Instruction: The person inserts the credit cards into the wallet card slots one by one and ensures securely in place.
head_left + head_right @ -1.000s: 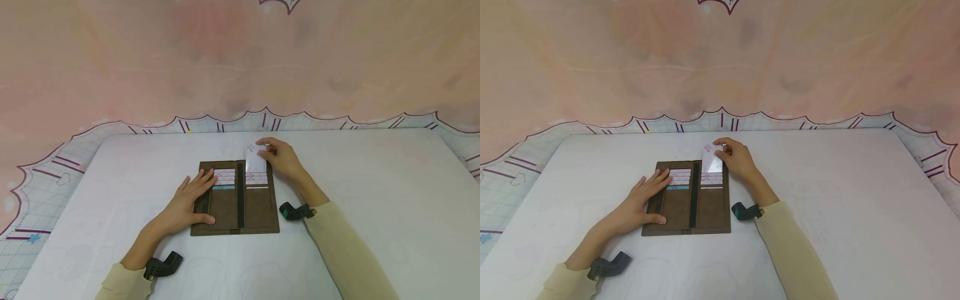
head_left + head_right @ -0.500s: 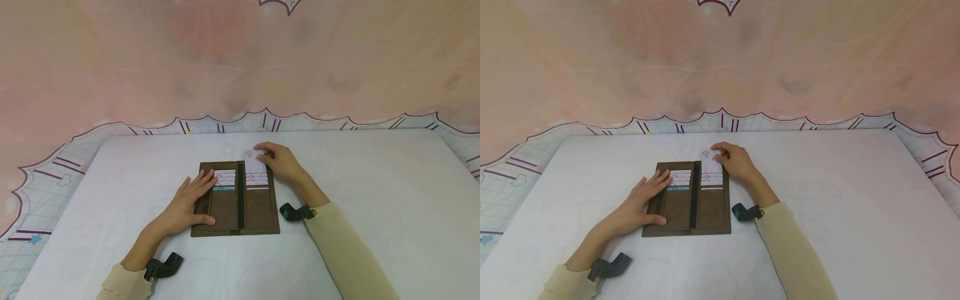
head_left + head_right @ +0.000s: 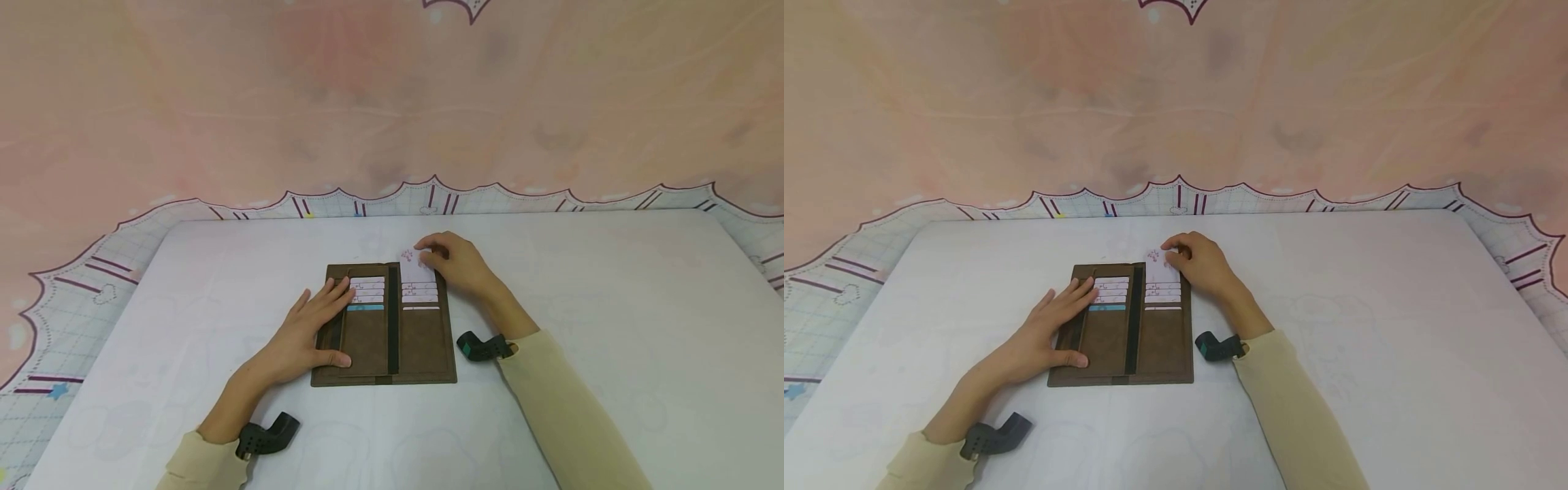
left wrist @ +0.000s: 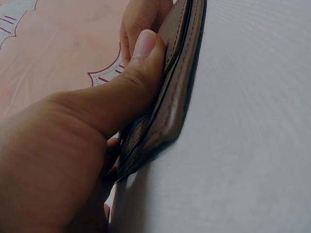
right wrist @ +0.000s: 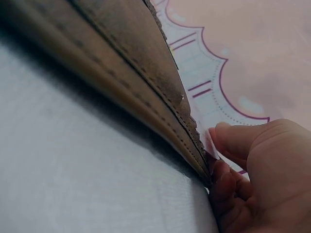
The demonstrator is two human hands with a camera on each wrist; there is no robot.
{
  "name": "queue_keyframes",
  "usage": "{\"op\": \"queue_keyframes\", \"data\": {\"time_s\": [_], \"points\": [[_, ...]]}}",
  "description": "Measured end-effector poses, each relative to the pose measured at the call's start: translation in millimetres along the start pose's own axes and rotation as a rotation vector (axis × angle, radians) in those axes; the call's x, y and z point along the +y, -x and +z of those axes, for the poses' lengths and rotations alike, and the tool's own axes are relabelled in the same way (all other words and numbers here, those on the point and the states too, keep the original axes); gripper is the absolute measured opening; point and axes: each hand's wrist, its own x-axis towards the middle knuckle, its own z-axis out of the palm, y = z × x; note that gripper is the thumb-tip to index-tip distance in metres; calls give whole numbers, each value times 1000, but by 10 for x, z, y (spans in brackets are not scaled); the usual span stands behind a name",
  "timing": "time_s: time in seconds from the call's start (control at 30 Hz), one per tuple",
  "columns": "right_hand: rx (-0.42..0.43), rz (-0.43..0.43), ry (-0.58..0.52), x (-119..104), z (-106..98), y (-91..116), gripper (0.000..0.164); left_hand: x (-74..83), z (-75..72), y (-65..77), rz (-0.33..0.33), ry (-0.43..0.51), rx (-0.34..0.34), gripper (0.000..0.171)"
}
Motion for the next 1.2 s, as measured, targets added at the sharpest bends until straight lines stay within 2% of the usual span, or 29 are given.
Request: {"op": "queue_keyframes", "data": {"time_s": [0.43,0.63,1.2], "points": [[49,34,-20,15,3,11,18,30,-15,-9,-19,-13,-16,105],[42,48,-39,12,5,15,20,36,-18,-5,-18,-11,-17,105],[27,6,-35,50,7,14,21,36,-21,1,-21,-15,-18,105]]}}
